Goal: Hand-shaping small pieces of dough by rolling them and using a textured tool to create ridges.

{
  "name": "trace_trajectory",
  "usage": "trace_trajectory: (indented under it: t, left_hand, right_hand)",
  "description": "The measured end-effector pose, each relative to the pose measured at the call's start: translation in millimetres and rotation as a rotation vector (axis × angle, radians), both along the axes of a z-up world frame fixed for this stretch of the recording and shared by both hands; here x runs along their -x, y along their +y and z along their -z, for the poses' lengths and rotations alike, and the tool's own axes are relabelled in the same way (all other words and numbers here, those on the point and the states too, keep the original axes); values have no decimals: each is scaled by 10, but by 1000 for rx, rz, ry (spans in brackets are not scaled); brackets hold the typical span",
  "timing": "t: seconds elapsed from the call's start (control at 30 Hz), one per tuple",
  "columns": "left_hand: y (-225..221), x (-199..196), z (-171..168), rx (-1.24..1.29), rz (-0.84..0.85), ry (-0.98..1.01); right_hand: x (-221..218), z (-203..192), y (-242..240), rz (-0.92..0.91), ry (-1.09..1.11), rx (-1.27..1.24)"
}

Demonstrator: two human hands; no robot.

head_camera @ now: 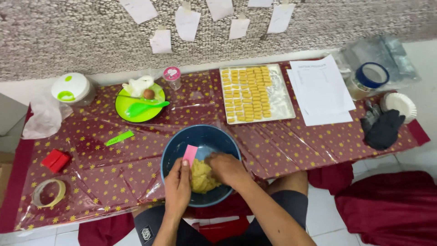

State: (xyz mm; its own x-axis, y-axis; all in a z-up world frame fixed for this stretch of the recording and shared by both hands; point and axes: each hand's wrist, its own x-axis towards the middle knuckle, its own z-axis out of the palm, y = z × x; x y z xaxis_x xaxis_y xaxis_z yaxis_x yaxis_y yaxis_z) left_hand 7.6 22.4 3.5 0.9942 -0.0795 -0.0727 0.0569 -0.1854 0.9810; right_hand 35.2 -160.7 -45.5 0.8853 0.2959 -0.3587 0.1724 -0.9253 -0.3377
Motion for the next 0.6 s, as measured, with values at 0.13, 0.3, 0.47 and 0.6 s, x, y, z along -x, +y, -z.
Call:
trace_trajectory:
  t: [0.13, 0.3, 0.47, 0.6]
  left_hand:
    - [-18, 14, 28, -39, -46, -53]
    - [-47, 2, 43, -52, -102, -3]
    - [-16, 7, 24, -58, -99, 6]
    - [4, -13, 61, -63, -97, -14]
  right_hand:
    - [15, -43, 68, -31, -43, -194]
    - [105, -358, 274, -11, 293, -131]
    - [1, 74, 148, -80, 149, -304]
    - [68, -322, 287, 6, 291, -198]
